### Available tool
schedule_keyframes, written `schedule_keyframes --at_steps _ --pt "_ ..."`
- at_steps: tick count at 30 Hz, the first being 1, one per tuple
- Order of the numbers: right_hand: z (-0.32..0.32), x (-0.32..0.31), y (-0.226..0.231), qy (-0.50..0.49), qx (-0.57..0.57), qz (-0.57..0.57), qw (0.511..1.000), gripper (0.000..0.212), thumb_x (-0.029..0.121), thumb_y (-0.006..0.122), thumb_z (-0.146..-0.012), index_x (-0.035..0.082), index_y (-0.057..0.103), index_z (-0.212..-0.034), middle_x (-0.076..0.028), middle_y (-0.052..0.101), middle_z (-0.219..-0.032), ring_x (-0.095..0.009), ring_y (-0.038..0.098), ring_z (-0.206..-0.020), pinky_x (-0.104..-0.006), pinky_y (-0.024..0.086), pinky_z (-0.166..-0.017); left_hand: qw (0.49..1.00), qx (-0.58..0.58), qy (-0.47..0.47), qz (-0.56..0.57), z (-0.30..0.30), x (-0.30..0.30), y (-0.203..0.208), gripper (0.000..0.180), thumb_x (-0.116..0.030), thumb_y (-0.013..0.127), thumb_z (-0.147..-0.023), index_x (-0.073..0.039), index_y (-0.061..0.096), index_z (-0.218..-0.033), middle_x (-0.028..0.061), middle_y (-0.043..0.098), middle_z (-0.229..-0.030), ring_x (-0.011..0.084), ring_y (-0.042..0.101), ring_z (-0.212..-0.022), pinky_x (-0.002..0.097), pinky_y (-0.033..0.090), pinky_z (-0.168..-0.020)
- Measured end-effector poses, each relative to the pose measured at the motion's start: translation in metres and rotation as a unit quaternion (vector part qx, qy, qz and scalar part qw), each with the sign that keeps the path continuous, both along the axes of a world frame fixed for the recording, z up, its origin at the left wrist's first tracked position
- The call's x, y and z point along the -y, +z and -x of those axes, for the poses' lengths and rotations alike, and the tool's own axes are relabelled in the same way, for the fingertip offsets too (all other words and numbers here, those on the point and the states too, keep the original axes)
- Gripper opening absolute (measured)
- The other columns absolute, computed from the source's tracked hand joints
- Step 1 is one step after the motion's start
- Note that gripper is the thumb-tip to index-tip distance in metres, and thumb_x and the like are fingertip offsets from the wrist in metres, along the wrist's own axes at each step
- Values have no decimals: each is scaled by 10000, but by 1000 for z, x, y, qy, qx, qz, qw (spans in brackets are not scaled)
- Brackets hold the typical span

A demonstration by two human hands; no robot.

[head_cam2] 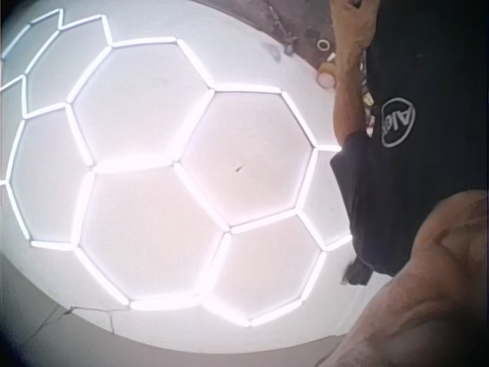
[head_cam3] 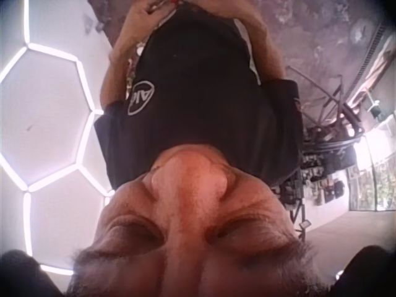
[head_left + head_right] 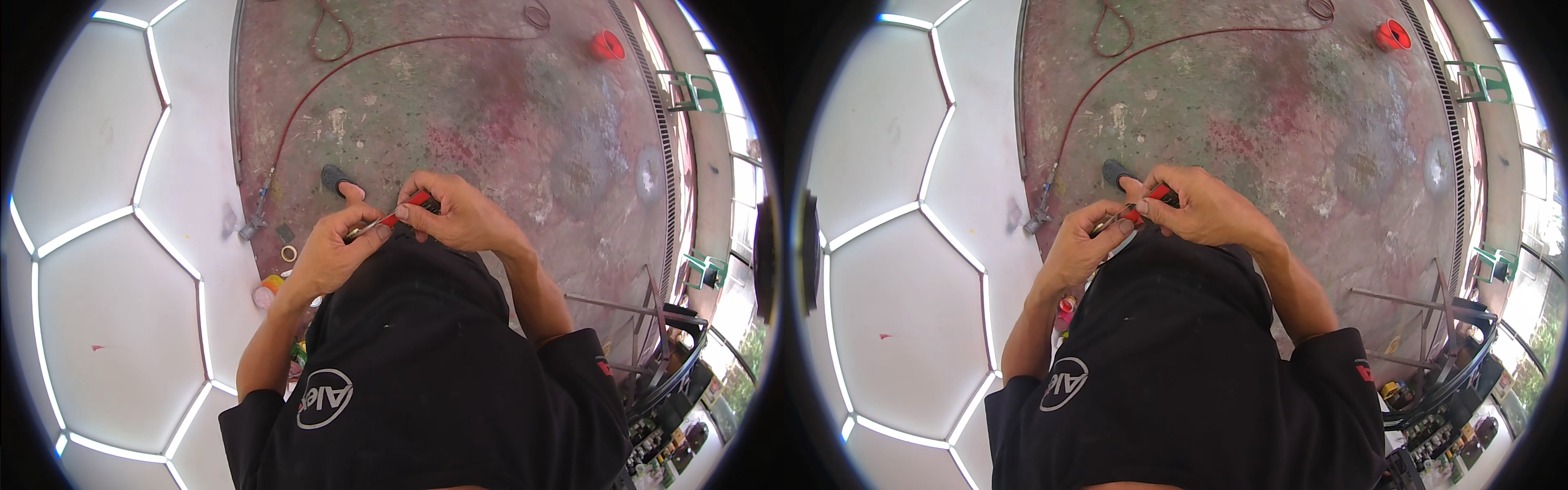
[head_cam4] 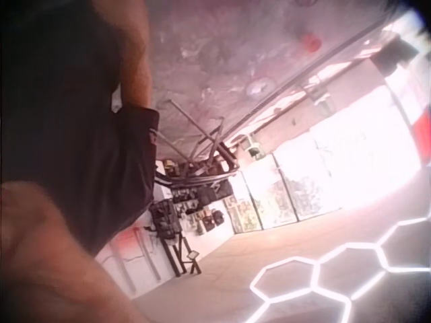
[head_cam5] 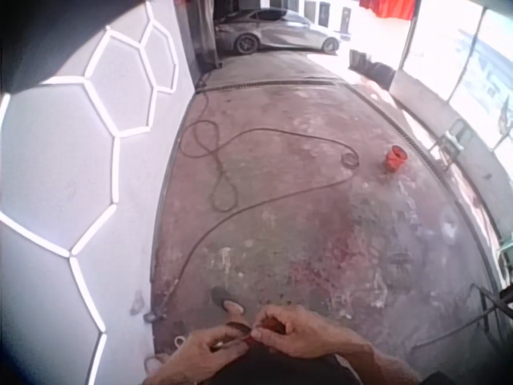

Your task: The person uses a utility knife to cut a roll of red tape into small pieces. They repeatedly slice the tape and peel off small segments while standing in a workshop.

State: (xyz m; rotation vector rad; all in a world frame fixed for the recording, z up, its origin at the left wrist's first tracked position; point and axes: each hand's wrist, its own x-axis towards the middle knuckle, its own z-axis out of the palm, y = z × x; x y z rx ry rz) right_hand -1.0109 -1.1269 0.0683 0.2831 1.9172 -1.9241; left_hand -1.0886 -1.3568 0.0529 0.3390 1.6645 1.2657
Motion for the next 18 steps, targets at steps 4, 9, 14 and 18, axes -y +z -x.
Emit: schedule_keyframes --at_steps 4,9,14,18 --pt "-2 0 -4 5 -17 -56 998 253 233 659 -1008 -19 648 -1034 -105 709 -794 -151 649 -631 -320 500 -593 999 -20 38 4 -9 -1 -2 179 -187 691 -991 -16 700 -1045 -67 565 -821 32 493 -792 222 409 -736" --pt "-10 -17 -38 -112 -26 -184 976 264 247 615 -1027 -15 633 -1047 -100 683 -760 -141 623 -655 -319 493 -609 995 -9 57 78 -14 6 12 192 -208 677 -1002 -26 720 -1044 -48 593 -799 21 501 -765 213 405 -692" --pt "-8 -49 -47 -146 4 -42 988 303 226 611 -1024 -15 562 -1201 -79 646 -782 -121 600 -688 -309 492 -612 991 26 92 89 -9 13 18 210 -227 659 -1013 -43 735 -1078 -33 619 -788 34 526 -664 214 393 -579" --pt "4 -38 -44 -195 -32 47 979 349 162 638 -998 -21 523 -1272 -74 658 -886 -102 602 -722 -284 503 -625 987 38 158 10 -17 0 17 209 -223 653 -1015 -48 729 -1099 -30 627 -775 42 554 -608 210 390 -531"
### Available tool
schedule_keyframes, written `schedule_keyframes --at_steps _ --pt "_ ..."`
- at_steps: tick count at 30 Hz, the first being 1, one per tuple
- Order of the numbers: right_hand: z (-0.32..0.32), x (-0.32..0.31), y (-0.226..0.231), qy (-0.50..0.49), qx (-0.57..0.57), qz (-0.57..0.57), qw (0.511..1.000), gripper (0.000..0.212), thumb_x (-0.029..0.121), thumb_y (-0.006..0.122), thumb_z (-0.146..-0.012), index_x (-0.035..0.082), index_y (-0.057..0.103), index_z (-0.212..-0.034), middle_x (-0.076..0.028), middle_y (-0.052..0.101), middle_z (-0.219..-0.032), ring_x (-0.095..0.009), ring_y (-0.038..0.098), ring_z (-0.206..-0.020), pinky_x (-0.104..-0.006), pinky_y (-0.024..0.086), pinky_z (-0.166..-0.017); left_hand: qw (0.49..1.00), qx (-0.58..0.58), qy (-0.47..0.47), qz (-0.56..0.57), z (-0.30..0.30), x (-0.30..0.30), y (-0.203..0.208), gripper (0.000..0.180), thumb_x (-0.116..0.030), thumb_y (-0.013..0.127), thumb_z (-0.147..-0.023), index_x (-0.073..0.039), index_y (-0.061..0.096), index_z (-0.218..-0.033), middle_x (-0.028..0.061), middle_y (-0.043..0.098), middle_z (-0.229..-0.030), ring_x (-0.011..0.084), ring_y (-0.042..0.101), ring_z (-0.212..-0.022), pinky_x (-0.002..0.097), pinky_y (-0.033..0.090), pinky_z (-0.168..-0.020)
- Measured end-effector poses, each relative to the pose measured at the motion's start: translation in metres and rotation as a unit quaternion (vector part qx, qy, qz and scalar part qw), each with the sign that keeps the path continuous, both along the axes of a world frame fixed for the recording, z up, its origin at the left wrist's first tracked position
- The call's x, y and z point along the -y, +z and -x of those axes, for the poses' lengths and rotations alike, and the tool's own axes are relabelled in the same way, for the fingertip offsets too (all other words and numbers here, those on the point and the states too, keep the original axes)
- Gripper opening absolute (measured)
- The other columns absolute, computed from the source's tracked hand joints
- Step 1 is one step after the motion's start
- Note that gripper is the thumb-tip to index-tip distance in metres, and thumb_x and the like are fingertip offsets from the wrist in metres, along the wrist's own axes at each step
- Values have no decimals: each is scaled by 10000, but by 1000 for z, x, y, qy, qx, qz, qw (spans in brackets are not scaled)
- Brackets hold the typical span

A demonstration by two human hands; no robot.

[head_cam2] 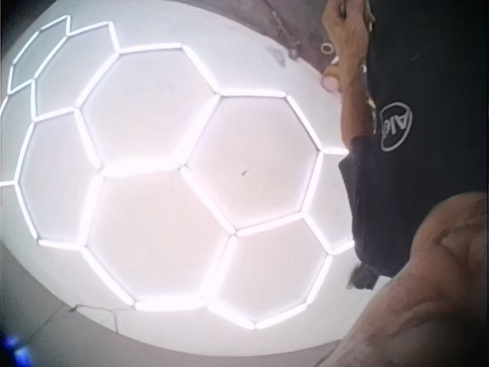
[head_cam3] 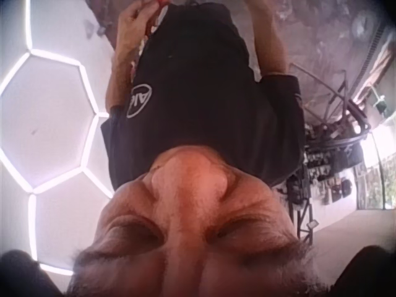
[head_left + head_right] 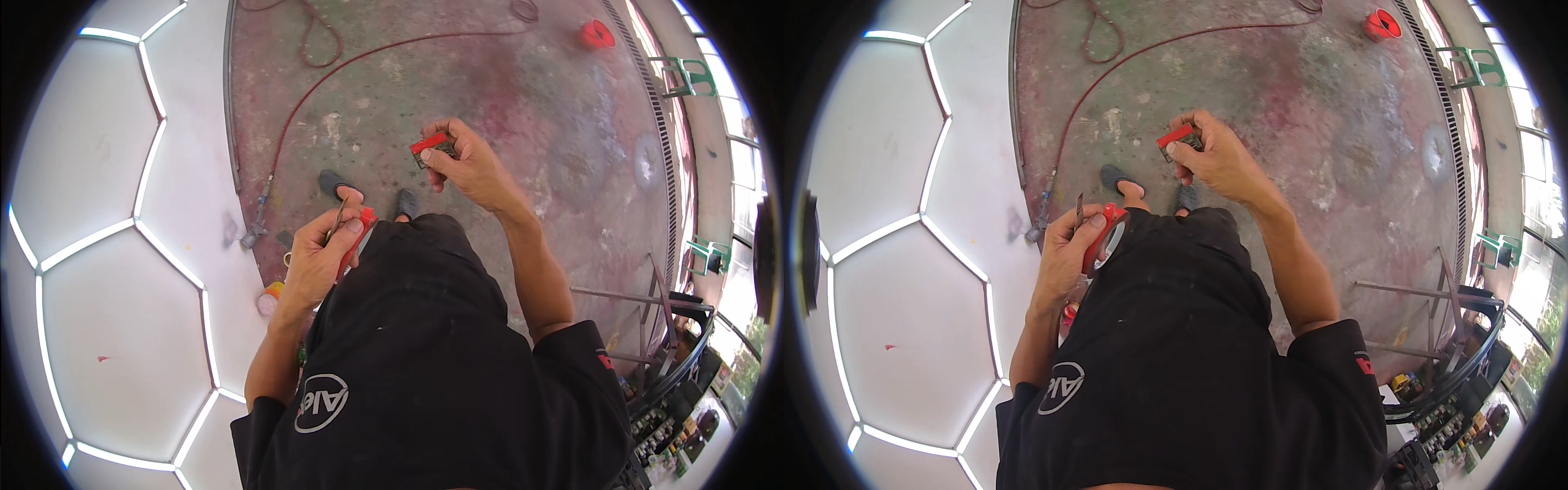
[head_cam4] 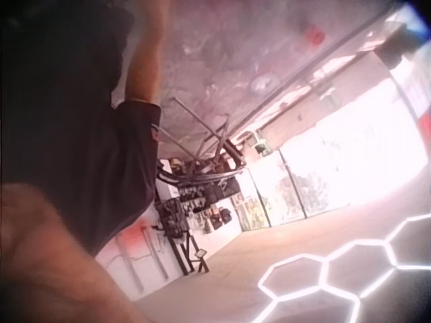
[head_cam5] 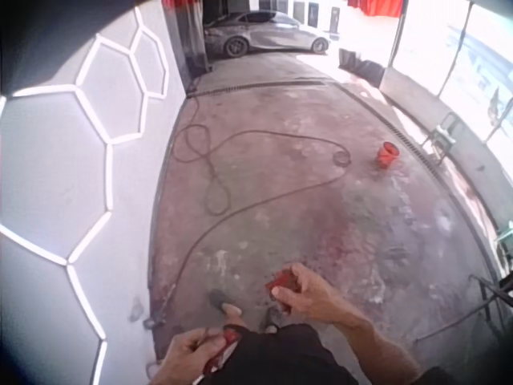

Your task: The person uses a utility knife to cut a roll of red tape into small pieces. They repeatedly slice the tape and peel off small segments while standing in a workshop.

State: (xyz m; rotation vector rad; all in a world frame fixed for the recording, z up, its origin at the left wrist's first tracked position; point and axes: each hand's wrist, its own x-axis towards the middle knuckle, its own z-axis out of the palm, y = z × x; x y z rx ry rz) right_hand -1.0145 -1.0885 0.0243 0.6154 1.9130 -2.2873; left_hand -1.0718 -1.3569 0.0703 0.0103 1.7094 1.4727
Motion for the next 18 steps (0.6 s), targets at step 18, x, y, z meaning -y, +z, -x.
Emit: schedule_keyframes --at_steps 18 --pt "-1 57 26 53 -69 -41 995 154 132 738 -906 13 741 -1003 -14 626 -930 -97 576 -783 -272 452 -667 996 -83 -28 -12 2 -8 -5 270 -262 619 -1055 -54 696 -1208 -29 591 -684 30 498 -550 206 360 -494"
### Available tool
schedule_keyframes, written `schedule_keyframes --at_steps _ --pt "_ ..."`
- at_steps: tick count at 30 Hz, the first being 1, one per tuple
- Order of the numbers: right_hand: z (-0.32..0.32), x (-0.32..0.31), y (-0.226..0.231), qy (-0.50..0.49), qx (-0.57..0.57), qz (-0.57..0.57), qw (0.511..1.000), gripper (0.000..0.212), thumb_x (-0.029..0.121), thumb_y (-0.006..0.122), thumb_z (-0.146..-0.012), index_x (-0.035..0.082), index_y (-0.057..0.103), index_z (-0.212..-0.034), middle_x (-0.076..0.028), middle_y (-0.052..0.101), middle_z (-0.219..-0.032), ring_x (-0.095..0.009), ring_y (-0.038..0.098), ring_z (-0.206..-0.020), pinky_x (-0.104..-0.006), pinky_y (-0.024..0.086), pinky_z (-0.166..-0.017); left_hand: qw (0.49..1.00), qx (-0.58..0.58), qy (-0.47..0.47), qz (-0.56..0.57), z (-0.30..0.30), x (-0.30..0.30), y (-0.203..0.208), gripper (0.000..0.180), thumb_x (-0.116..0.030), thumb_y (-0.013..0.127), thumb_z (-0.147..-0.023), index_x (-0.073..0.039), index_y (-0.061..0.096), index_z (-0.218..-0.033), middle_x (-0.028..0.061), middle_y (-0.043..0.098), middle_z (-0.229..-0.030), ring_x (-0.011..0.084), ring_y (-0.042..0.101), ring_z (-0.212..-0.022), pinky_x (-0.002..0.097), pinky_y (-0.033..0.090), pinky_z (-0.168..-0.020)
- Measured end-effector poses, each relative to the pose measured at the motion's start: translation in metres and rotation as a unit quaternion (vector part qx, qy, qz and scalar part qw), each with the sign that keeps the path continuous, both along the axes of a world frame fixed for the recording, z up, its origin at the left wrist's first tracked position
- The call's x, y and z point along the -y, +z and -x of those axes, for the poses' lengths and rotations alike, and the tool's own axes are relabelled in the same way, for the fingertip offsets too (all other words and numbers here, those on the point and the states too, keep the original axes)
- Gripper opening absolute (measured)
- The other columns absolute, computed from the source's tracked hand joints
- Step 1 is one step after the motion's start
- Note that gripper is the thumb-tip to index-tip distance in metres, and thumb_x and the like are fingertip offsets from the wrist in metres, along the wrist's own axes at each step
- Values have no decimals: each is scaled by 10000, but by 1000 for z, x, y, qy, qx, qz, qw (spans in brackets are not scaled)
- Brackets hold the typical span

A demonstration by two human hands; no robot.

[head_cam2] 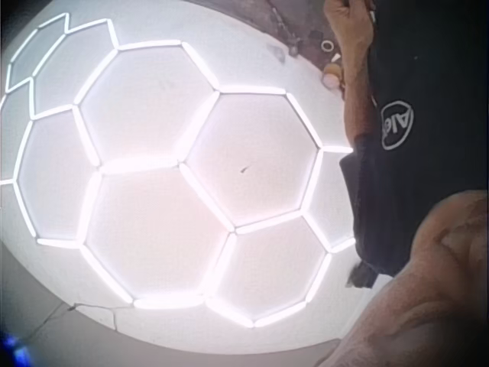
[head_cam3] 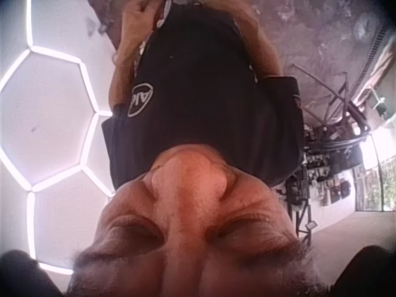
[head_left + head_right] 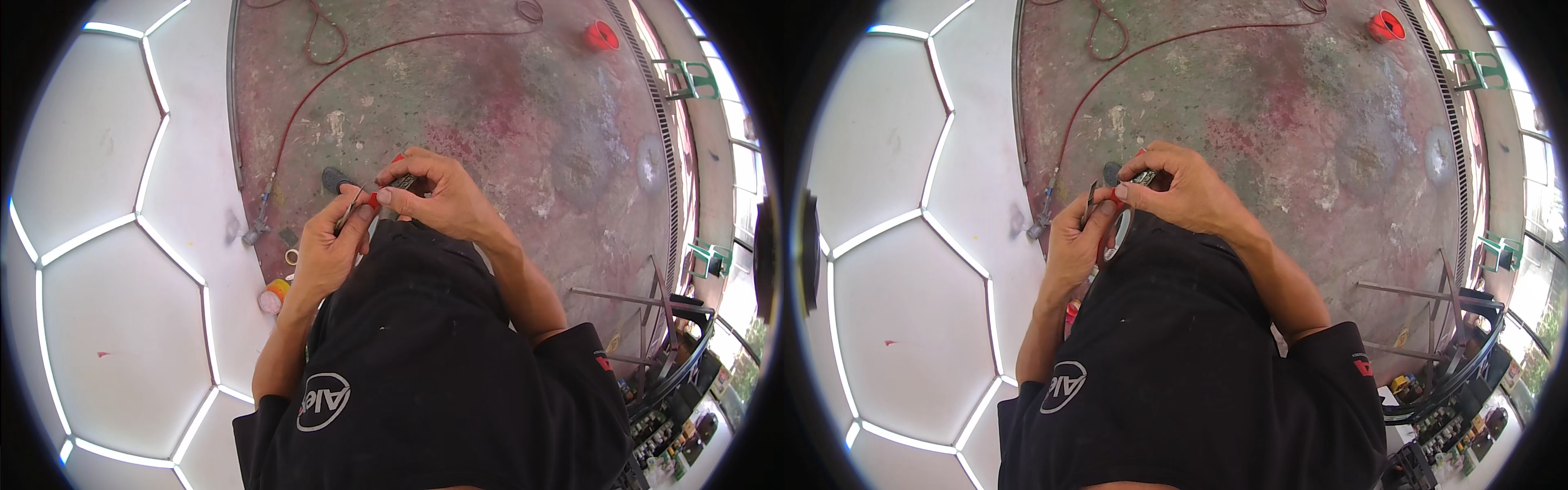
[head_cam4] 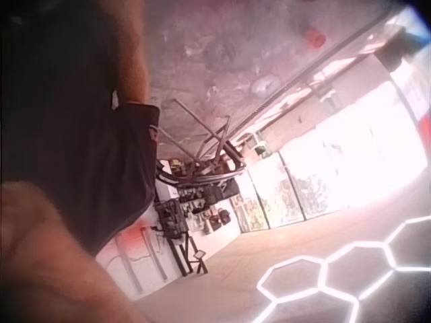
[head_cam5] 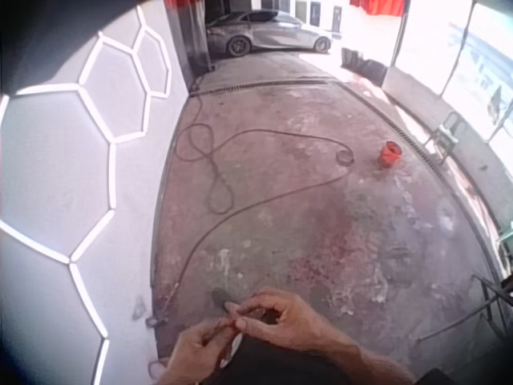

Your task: The person uses a utility knife to cut a roll of red tape into small pieces. They repeatedly slice the tape and peel off small segments while standing in a workshop.

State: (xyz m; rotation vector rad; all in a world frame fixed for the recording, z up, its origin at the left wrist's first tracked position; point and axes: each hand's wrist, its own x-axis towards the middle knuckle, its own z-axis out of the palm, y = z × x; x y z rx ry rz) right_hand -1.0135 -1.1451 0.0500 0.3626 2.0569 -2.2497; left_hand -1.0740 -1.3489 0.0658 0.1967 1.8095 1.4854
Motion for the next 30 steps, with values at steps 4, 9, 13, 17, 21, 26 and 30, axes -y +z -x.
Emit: schedule_keyframes --at_steps 4,9,13,17,21,26,30 --pt "1 6 3 11 -13 -52 998 145 138 757 -900 11 733 -965 -26 607 -900 -118 559 -750 -293 435 -642 1000 -23 3 12 -5 0 -5 273 -260 622 -1054 -38 696 -1193 -39 583 -689 26 473 -541 210 340 -487" --pt "2 11 9 0 -40 -105 994 110 116 736 -912 13 727 -951 -54 584 -864 -150 552 -721 -306 444 -636 999 25 32 27 -11 -2 2 281 -268 631 -1049 -31 674 -1194 -47 561 -682 27 439 -524 222 310 -473" --pt "1 14 10 -17 -21 -110 994 128 113 733 -914 -3 722 -968 -73 593 -888 -163 566 -726 -317 456 -631 996 46 38 63 -11 -3 4 272 -272 632 -1049 -27 668 -1161 -43 568 -687 31 429 -514 225 312 -474" --pt "0 12 9 -1 -32 -96 995 140 106 722 -928 1 710 -1019 -79 630 -966 -155 586 -748 -314 477 -638 999 31 39 23 -10 9 -4 282 -283 632 -1048 -18 670 -1139 -30 592 -712 27 431 -509 219 317 -472" --pt "-2 9 14 8 11 -1 1000 245 92 699 -951 17 663 -1182 -76 667 -1095 -123 616 -816 -300 519 -703 996 34 72 29 -3 13 0 284 -287 637 -1045 -20 675 -1132 -25 602 -719 23 441 -514 212 327 -468" --pt "-2 4 -14 -35 -35 32 998 376 75 651 -969 -1 586 -1331 -74 670 -1146 -89 613 -836 -268 529 -716 994 60 90 7 -4 8 17 256 -281 634 -1046 -38 689 -1106 -37 580 -689 20 451 -514 203 329 -464" --pt "-1 8 -18 -19 0 89 996 391 85 637 -968 -5 594 -1346 -47 683 -1052 -75 601 -810 -257 523 -701 996 68 51 -1 -3 -5 23 230 -280 629 -1046 -60 690 -1077 -58 540 -647 22 472 -512 203 323 -462"
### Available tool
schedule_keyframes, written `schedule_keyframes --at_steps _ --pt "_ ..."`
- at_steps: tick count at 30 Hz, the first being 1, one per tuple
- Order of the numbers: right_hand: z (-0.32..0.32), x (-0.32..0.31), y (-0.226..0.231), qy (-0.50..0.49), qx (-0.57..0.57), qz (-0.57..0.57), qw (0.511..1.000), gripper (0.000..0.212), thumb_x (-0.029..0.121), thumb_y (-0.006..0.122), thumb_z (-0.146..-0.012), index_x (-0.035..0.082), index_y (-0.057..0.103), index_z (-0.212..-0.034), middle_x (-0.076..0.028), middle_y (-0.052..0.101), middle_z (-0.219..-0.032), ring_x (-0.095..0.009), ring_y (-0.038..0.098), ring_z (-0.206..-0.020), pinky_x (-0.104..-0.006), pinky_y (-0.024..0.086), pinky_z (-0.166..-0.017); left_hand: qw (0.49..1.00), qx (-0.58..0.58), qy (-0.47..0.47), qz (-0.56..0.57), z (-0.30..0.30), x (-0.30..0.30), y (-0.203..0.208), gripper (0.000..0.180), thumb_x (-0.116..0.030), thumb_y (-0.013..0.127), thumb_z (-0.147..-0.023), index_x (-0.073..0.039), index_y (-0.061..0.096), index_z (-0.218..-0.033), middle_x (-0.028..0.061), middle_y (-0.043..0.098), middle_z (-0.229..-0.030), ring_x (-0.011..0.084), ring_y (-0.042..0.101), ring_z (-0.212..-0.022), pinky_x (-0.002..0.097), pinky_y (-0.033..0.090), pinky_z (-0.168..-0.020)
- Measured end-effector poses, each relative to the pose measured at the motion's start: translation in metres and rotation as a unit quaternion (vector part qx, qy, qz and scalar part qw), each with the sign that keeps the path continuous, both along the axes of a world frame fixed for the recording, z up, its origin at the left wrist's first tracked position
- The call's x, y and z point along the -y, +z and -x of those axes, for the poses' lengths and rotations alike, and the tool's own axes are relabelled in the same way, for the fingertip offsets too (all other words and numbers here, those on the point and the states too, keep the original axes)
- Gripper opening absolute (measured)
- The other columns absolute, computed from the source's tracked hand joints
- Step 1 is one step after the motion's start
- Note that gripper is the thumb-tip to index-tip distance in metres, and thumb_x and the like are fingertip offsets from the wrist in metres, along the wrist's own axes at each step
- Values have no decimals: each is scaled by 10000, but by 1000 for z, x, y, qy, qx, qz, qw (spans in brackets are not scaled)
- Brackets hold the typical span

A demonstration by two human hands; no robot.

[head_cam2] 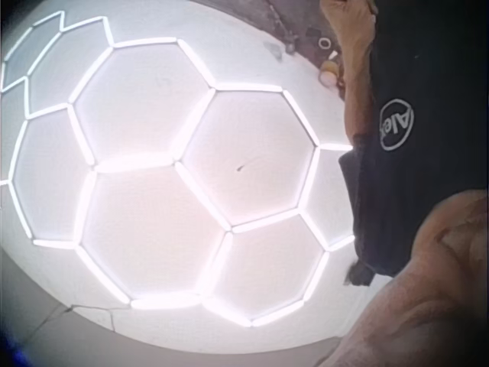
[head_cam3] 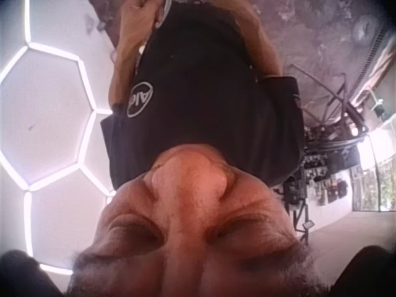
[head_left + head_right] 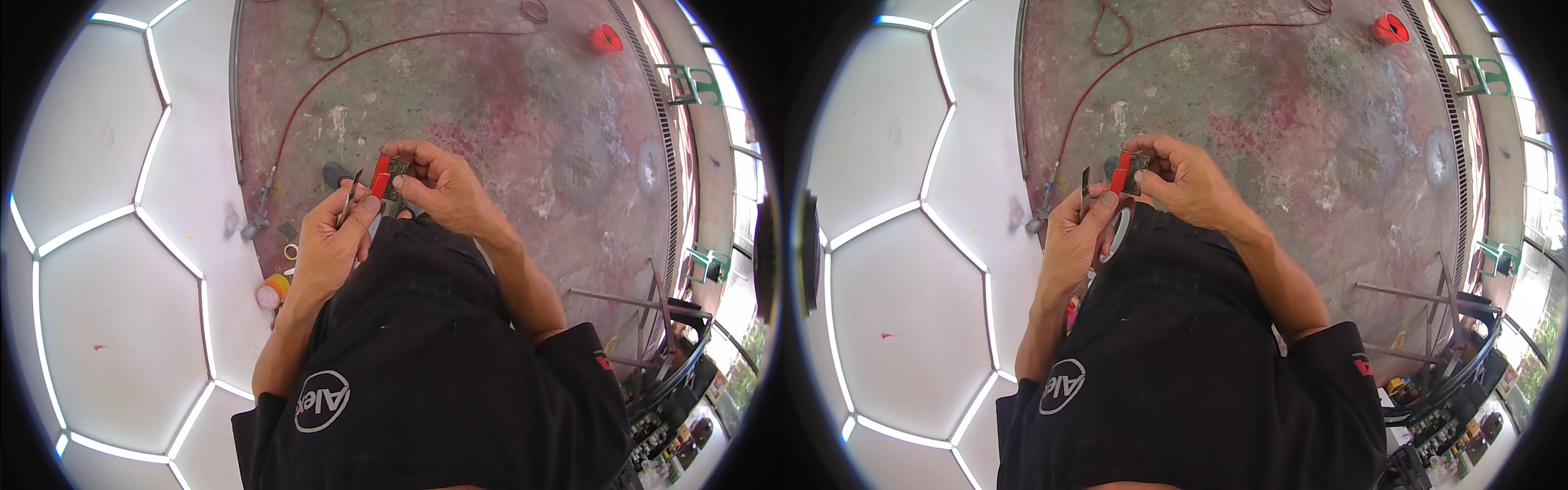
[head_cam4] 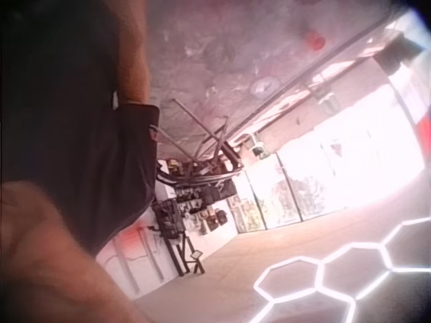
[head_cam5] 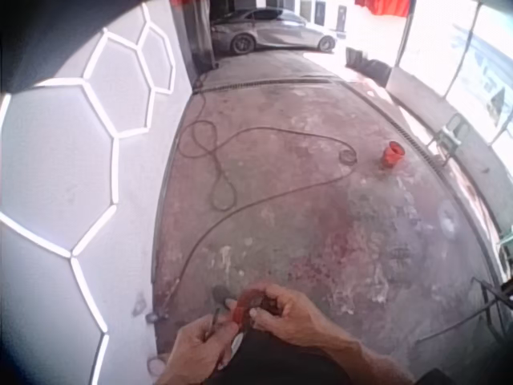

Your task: The person uses a utility knife to cut a roll of red tape into small pieces. They repeatedly slice the tape and peel off small segments while standing in a workshop.

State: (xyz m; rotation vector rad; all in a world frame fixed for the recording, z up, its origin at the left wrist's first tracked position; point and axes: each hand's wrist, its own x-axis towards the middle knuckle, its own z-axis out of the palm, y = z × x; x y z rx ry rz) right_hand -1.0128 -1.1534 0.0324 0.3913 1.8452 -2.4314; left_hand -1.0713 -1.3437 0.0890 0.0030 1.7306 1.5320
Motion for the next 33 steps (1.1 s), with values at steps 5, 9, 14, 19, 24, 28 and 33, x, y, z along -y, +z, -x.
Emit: schedule_keyframes --at_steps 5,9,14,19,24,28,33 --pt "2 6 14 -23 36 2 999 387 71 637 -963 -22 622 -1338 -12 673 -962 -75 601 -808 -245 512 -717 1000 12 -10 18 1 -10 -1 265 -287 634 -1045 -35 697 -1097 -49 531 -587 16 428 -472 204 304 -421" --pt "1 5 25 -6 78 60 995 346 72 625 -972 -21 657 -1303 2 673 -962 -67 588 -798 -241 493 -711 1000 18 11 12 1 -9 -9 249 -279 630 -1047 -46 701 -1095 -41 572 -639 20 448 -481 205 312 -438" --pt "-4 1 3 -10 65 179 982 368 127 558 -998 0 655 -1330 -21 697 -1072 -84 576 -818 -242 463 -736 1000 5 0 -7 0 -13 -15 234 -301 602 -1058 -78 673 -1068 -27 526 -569 40 456 -436 222 300 -382" --pt "0 -3 9 6 78 301 950 490 129 443 -990 -7 530 -1454 -82 695 -1212 -110 572 -924 -266 451 -808 1000 12 -21 -2 3 -15 -13 252 -298 604 -1058 -66 682 -1117 -25 530 -578 40 463 -437 221 297 -376" --pt "0 -4 3 16 32 366 930 546 210 368 -1016 -8 449 -1511 -97 682 -1233 -147 558 -947 -290 431 -866 999 31 -13 -3 6 -17 -7 260 -292 645 -1038 -47 701 -1106 -40 627 -741 22 467 -501 201 337 -462" --pt "1 -2 0 16 45 344 938 573 331 371 -1053 3 441 -1518 -83 679 -1197 -151 551 -941 -288 409 -832 999 21 -42 20 6 -15 -15 307 -360 622 -1042 -78 683 -1148 -14 537 -568 51 424 -390 234 288 -360" --pt "2 0 -4 33 59 318 946 605 439 376 -1082 25 458 -1516 -43 678 -1170 -125 537 -954 -280 373 -806 998 25 -48 38 4 -15 -10 341 -394 624 -1035 -84 683 -1165 -7 544 -568 62 403 -369 242 284 -354"
